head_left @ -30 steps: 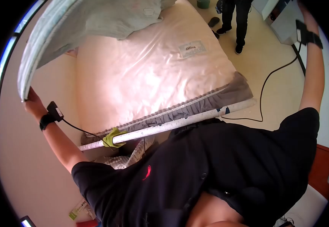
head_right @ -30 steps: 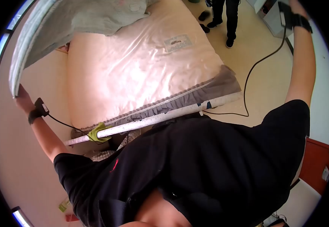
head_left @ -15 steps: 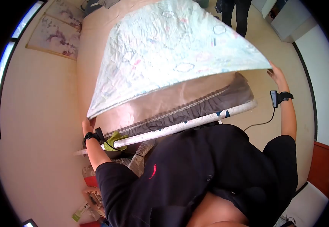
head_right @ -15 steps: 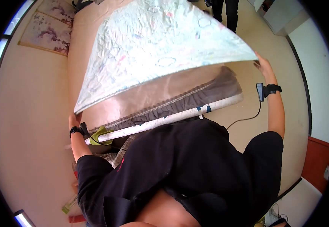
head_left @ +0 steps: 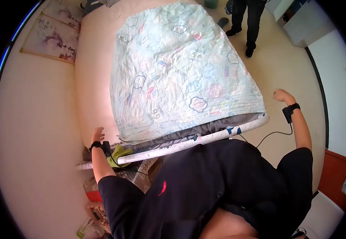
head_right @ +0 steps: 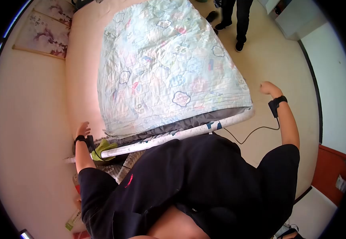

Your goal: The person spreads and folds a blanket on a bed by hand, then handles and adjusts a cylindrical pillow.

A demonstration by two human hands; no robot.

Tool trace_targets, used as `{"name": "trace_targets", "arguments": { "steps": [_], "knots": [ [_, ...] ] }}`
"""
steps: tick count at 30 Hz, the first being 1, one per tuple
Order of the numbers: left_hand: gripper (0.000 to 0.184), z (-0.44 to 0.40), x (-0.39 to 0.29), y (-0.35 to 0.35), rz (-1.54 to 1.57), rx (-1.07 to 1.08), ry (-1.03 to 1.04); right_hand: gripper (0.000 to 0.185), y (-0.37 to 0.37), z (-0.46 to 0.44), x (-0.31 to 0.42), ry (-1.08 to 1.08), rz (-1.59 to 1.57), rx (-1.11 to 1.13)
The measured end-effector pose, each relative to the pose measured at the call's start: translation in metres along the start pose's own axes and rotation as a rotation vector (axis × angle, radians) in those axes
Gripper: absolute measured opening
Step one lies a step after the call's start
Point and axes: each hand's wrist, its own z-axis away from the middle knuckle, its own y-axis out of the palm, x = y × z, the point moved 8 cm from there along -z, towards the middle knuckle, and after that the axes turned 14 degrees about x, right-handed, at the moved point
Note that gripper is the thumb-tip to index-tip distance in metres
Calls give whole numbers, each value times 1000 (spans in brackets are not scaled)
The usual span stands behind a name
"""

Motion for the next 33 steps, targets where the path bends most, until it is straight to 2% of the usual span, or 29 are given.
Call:
{"name": "trace_targets", "arguments": {
  "steps": [1, 2, 3, 4, 5, 6, 7, 8, 9, 10, 11, 12, 13, 14, 15, 17, 19, 21, 23, 24, 26, 27, 29, 31, 32, 33],
  "knots": [
    [36, 13, -31, 14, -95, -68, -9, 29, -32, -2, 18, -76, 0, -115],
    [40, -9, -78, 30, -228, -64, 138, 35, -71, 8, 53, -152, 9, -214],
    [47, -70, -88, 23, -382, -195, 338, 44, -108, 30, 99, -190, 147, -416],
    [51, -101, -91, 21, -468, -195, 246, 49, -113, 28, 109, -326, 171, -528],
    [48, -18, -183, 106, -522, -382, 491, 48, -168, 42, 181, -375, -3, -593],
    [47, -18, -218, 146, -660, -404, 565, 45, -191, 56, 225, -414, 25, -768],
    [54, -20, -220, 156, -491, -184, 594, 44, -192, 45, 224, -358, 23, -800],
    [65, -12, -261, 236, -843, -542, 673, 44, -211, 64, 276, -531, 40, -937],
    [72, -14, -279, 282, -908, -542, 836, 43, -226, 84, 342, -709, 55, -1073],
    [71, -8, -282, 287, -856, -449, 741, 42, -221, 89, 375, -760, 80, -1089],
    [69, 49, -314, 366, -849, -445, 1029, 42, -219, 80, 401, -803, 111, -1104],
    [69, 61, -324, 401, -882, -415, 1090, 41, -197, 56, 429, -823, 94, -1092],
    [67, 82, -329, 448, -913, -323, 1258, 40, -178, 23, 447, -839, 83, -1082],
    [62, 81, -329, 448, -851, -312, 1269, 40, -168, 18, 454, -810, 100, -1060],
    [59, 72, -320, 471, -989, -316, 1265, 39, -161, 4, 456, -776, 122, -1034],
    [56, 41, -282, 496, -1092, -226, 1189, 39, -114, -42, 457, -768, 32, -862],
    [55, -34, -182, 499, -1045, -48, 815, 40, -11, -117, 422, -713, 147, -577],
    [55, -27, -164, 476, -1079, -41, 747, 39, 3, -116, 394, -769, 146, -531],
    [56, -37, -140, 436, -1196, -68, 721, 40, 4, -117, 342, -720, 131, -500],
    [57, -43, -129, 393, -1211, -124, 544, 41, -9, -116, 298, -567, 188, -497],
    [58, -62, -92, 325, -1258, -245, 333, 40, -18, -110, 241, -371, 210, -534],
    [57, -73, -71, 304, -1285, -325, 307, 39, -22, -104, 224, -329, 184, -593],
    [58, -71, -40, 242, -1114, -285, 7, 36, 6, -130, 117, 8, -144, -626],
    [62, -60, -28, 197, -1174, -330, -184, 40, 83, -154, 4, 553, -489, 33],
    [62, -67, -25, 192, -1172, -331, -181, 40, 83, -150, 3, 553, -489, 29],
    [64, -82, -10, 191, -1067, -260, -238, 40, 77, -152, 13, 408, -584, 19]
  ]
}}
